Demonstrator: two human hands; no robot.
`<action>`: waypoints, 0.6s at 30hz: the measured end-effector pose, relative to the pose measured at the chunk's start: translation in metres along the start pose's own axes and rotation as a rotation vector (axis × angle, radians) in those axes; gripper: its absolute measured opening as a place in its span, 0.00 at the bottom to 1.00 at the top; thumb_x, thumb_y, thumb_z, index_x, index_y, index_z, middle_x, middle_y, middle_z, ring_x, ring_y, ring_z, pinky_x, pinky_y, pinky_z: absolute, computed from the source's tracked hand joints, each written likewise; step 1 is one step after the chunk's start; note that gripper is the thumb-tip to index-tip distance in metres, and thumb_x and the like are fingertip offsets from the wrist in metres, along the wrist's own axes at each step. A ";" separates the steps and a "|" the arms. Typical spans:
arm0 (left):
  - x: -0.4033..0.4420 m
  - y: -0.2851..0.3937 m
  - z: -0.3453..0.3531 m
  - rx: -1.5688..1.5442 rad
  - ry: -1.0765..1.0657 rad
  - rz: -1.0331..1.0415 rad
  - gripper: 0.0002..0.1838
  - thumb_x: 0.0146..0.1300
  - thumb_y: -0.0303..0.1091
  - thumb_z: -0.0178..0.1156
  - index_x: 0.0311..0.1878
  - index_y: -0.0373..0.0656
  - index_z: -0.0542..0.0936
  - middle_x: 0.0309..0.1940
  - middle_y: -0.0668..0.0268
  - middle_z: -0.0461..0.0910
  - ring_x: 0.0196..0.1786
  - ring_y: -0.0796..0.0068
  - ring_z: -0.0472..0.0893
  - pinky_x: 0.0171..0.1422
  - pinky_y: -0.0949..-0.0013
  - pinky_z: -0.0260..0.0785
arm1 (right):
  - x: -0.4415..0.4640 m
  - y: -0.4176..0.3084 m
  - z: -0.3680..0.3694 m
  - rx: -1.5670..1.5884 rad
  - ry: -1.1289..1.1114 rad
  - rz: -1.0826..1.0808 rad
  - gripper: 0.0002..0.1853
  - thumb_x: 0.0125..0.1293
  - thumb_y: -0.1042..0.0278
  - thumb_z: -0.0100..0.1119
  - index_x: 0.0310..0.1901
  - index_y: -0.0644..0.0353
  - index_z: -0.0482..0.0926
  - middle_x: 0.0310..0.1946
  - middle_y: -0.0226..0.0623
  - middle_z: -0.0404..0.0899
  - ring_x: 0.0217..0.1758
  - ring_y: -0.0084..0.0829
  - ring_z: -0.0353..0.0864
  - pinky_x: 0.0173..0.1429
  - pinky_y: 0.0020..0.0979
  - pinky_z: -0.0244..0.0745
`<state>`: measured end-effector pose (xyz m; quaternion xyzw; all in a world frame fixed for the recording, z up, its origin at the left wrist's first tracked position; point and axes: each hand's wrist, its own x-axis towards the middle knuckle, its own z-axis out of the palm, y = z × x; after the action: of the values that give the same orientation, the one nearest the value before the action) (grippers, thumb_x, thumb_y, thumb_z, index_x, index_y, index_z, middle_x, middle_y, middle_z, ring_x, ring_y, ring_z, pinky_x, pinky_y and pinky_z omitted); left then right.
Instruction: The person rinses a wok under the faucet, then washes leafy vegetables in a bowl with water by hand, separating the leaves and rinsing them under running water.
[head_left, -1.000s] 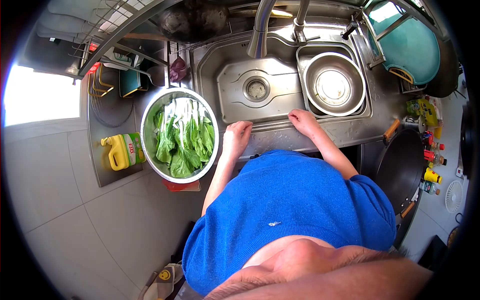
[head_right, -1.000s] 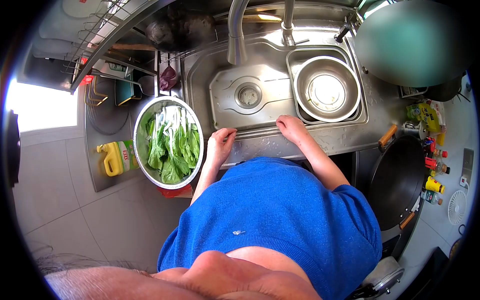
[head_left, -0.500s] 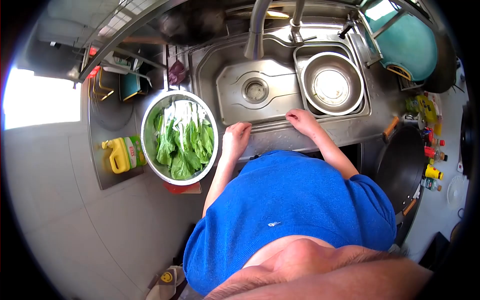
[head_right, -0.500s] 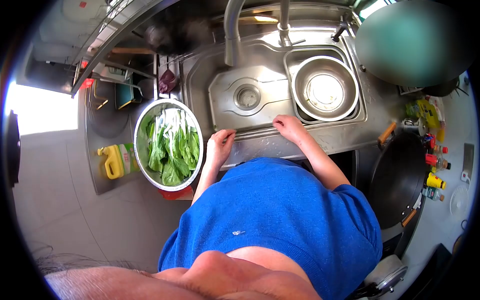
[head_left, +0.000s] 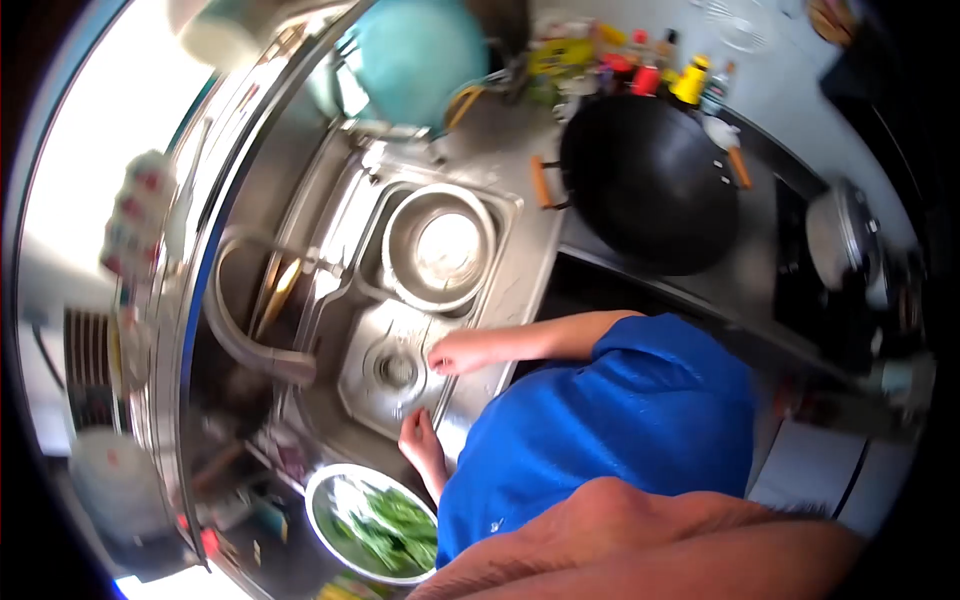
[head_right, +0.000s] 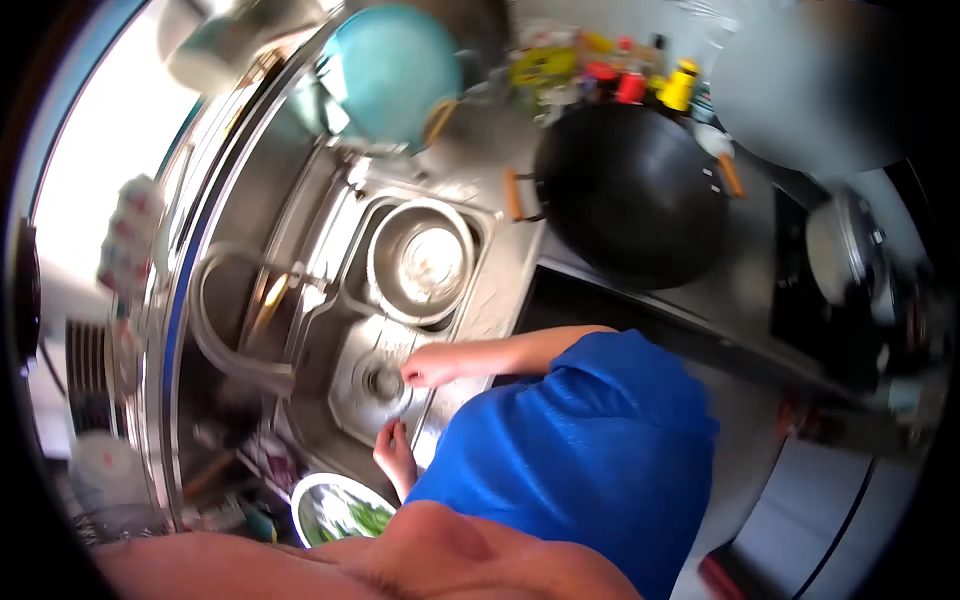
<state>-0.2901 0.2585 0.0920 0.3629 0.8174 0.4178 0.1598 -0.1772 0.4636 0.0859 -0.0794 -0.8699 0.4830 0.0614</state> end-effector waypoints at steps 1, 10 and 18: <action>0.004 -0.003 0.006 0.002 -0.016 0.030 0.06 0.55 0.26 0.57 0.34 0.34 0.79 0.26 0.57 0.80 0.29 0.69 0.78 0.37 0.68 0.70 | -0.012 0.002 -0.001 0.035 0.045 0.039 0.10 0.56 0.63 0.52 0.36 0.57 0.77 0.30 0.40 0.78 0.34 0.41 0.77 0.39 0.37 0.70; 0.037 0.061 0.067 -0.005 -0.300 0.204 0.07 0.56 0.26 0.56 0.36 0.35 0.79 0.28 0.57 0.80 0.32 0.70 0.80 0.38 0.70 0.70 | -0.126 0.036 -0.022 0.145 0.182 0.223 0.10 0.57 0.63 0.52 0.35 0.59 0.77 0.30 0.42 0.79 0.35 0.42 0.77 0.40 0.37 0.70; 0.020 0.095 0.080 0.026 -0.436 0.392 0.06 0.56 0.27 0.56 0.35 0.37 0.80 0.29 0.56 0.80 0.34 0.65 0.80 0.40 0.69 0.70 | -0.203 0.028 -0.004 0.071 0.489 0.410 0.09 0.57 0.63 0.51 0.33 0.59 0.77 0.29 0.41 0.79 0.34 0.40 0.78 0.39 0.35 0.72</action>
<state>-0.2150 0.3548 0.1211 0.5971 0.6834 0.3426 0.2431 0.0243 0.4416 0.0585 -0.3644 -0.7778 0.4819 0.1730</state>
